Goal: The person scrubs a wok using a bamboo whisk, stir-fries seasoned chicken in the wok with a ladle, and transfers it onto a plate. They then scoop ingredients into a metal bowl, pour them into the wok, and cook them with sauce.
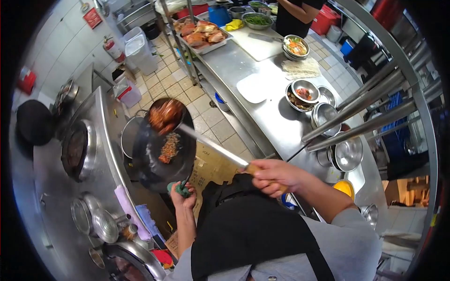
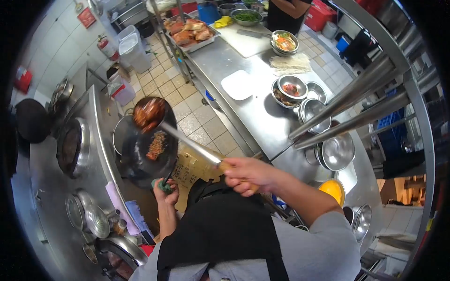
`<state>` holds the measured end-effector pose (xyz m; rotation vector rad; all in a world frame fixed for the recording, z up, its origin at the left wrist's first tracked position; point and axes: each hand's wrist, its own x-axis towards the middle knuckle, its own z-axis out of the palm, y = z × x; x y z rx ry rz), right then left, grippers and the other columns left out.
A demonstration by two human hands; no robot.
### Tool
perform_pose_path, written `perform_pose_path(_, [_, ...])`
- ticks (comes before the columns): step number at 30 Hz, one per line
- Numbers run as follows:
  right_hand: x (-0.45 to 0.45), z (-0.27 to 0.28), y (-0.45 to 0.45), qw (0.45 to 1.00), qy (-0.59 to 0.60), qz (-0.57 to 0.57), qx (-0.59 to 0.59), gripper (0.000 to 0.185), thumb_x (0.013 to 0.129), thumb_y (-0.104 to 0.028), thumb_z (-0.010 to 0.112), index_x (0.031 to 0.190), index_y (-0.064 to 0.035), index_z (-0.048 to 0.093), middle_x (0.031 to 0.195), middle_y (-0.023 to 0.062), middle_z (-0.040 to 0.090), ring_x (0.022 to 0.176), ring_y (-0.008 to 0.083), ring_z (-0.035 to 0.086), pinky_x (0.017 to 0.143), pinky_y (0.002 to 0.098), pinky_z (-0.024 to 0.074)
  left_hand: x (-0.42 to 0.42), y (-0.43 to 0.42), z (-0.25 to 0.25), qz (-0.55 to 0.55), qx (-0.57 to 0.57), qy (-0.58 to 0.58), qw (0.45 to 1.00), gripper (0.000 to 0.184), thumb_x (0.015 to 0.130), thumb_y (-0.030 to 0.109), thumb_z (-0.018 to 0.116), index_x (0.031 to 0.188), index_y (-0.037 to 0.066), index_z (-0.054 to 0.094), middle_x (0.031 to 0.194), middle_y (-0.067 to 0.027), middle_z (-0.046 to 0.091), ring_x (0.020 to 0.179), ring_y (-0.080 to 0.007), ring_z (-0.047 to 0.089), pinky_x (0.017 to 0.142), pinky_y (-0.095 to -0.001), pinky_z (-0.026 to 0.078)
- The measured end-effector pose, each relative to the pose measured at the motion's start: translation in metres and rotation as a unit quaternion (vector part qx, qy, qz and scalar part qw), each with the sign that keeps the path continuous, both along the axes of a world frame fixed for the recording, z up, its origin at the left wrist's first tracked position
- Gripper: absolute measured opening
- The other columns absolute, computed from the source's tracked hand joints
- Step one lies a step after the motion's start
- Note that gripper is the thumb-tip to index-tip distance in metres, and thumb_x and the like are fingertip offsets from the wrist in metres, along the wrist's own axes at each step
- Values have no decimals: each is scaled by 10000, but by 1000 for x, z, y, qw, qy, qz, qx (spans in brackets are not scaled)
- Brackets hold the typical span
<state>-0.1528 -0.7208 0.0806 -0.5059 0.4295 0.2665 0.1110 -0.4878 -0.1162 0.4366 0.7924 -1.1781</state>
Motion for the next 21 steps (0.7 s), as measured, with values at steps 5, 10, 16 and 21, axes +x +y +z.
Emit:
perform_pose_path(5, [-57,6,-3,958,109,-185,-189,413,932,-137,475,1317,-107,329,697,-6,410,464,47,358,387,199,324,9,-23,-29,-77,68,-19,994,215,778,232,556,802,22,512,687,-70,532,610,-170,552,511,-280,410])
perform_pose_path(10, [-53,-37,10,867,237,-244,-364,593,923,-97,490,1427,-116,179,690,23,437,469,82,405,394,228,344,36,-34,-30,-165,112,-18,980,174,791,231,545,799,58,521,675,-70,545,606,-178,562,506,-285,407])
perform_pose_path(16, [-23,-135,13,607,390,-239,-650,548,851,-169,569,1349,-54,371,974,222,616,850,336,630,730,378,497,89,-54,-37,-281,118,-99,947,199,733,241,602,783,76,502,662,-70,538,566,-183,530,474,-256,415])
perform_pose_path(21, [3,-119,26,571,451,-226,-648,552,830,-170,580,1337,-64,388,1073,264,586,1022,417,553,868,426,441,118,-68,-39,-331,122,-116,929,182,741,230,584,795,77,501,651,-67,529,554,-174,529,466,-264,411])
